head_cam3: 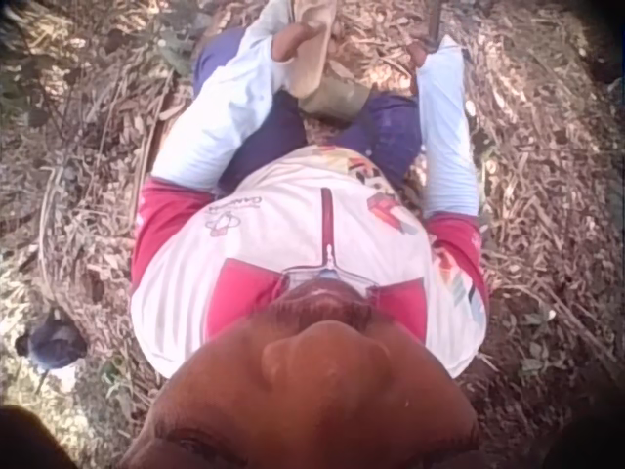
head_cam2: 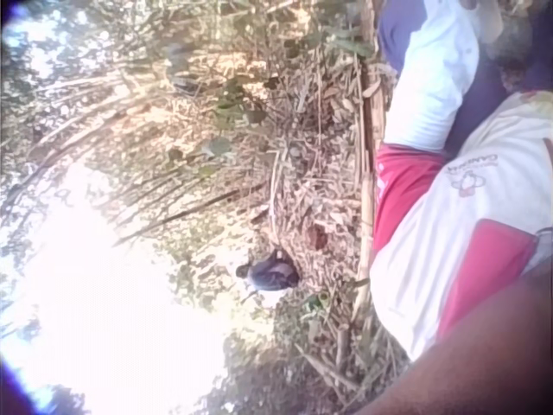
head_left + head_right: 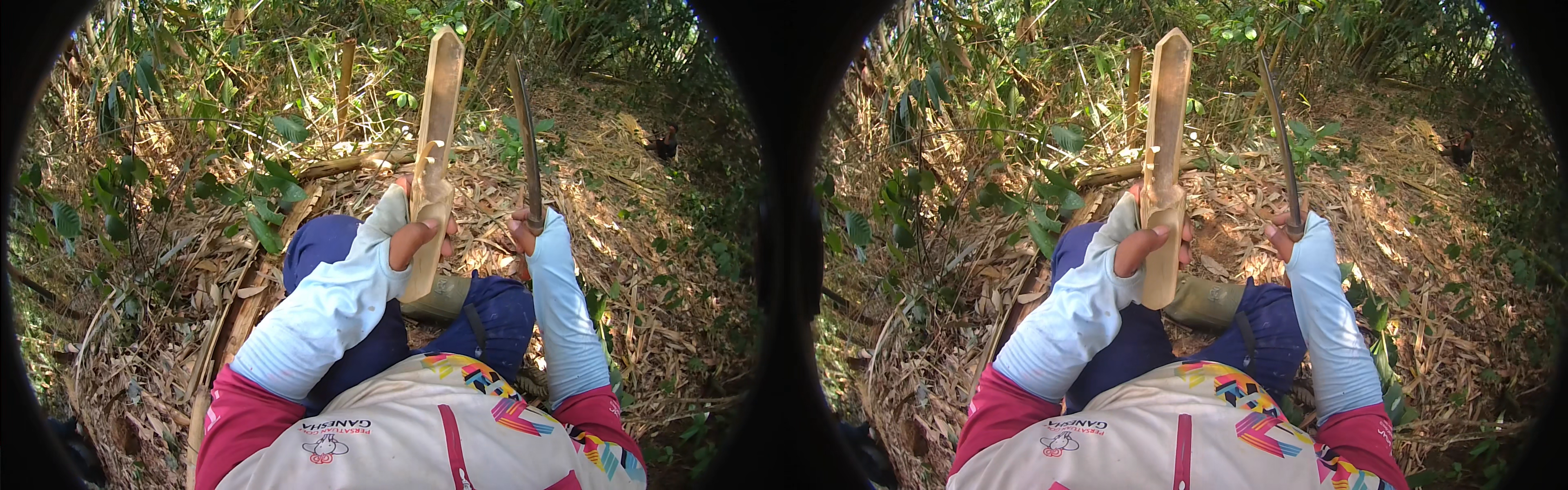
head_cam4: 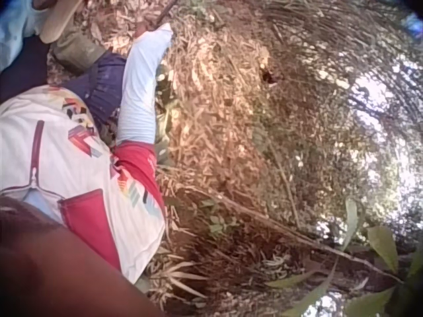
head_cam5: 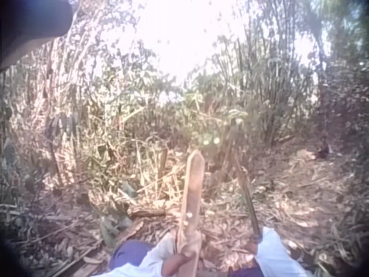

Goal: The person sits on the forest floor and uses a large machete to carve a piece of light-colored wood. They hold the wood vertically in their left hand and repeatedly strike it with the machete in their right hand to shape the material.

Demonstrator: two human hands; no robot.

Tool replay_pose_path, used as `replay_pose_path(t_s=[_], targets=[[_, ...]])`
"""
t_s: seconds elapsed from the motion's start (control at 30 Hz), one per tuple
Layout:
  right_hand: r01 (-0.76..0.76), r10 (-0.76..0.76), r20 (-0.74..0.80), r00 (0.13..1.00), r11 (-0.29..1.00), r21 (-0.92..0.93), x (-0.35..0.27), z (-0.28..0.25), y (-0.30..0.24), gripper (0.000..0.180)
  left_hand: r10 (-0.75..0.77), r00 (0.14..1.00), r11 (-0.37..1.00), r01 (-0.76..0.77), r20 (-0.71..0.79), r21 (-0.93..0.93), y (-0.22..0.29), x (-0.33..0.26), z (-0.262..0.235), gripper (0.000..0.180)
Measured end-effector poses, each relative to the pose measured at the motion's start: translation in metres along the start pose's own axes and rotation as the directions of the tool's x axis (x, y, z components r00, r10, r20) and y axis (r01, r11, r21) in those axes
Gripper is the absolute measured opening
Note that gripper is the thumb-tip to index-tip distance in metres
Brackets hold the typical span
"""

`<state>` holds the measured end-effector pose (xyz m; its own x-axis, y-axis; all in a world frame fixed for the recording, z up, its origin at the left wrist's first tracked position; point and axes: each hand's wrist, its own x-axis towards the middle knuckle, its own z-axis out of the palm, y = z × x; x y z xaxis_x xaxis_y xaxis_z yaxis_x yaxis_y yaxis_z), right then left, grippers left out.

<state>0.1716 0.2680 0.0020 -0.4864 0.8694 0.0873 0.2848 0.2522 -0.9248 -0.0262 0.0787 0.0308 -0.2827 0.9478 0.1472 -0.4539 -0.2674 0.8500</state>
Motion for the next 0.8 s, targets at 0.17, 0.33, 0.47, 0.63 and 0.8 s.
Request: replay_pose_path(t_s=[0.17, 0.33, 0.47, 0.63, 0.8], targets=[[0.173, -0.15, 0.099, 0.984, 0.938, -0.3, -0.025, -0.037, -0.029, 0.027, 0.016, 0.999, 0.997, -0.014, -0.03, 0.079, 0.001, -0.002, 0.005, 0.046], [0.32, -0.23, 0.224, 0.947, 0.74, -0.591, -0.038, -0.085, -0.079, 0.026, 0.16, 0.984, 0.977, -0.147, -0.075, 0.154, 0.002, -0.006, 0.007, 0.052], [0.454, -0.353, 0.301, 0.886, 0.523, -0.722, -0.054, -0.1, -0.117, 0.025, 0.257, 0.964, 0.942, -0.236, -0.064, 0.239, -0.001, -0.005, 0.004, 0.063], [0.433, -0.384, 0.262, 0.885, 0.477, -0.765, -0.064, -0.096, -0.131, 0.032, 0.254, 0.967, 0.902, -0.24, 0.007, 0.359, -0.003, -0.007, -0.006, 0.077], [0.441, -0.366, 0.289, 0.884, 0.456, -0.773, -0.068, -0.094, -0.141, 0.033, 0.364, 0.931, 0.862, -0.338, 0.003, 0.377, -0.003, -0.011, 0.001, 0.072]])
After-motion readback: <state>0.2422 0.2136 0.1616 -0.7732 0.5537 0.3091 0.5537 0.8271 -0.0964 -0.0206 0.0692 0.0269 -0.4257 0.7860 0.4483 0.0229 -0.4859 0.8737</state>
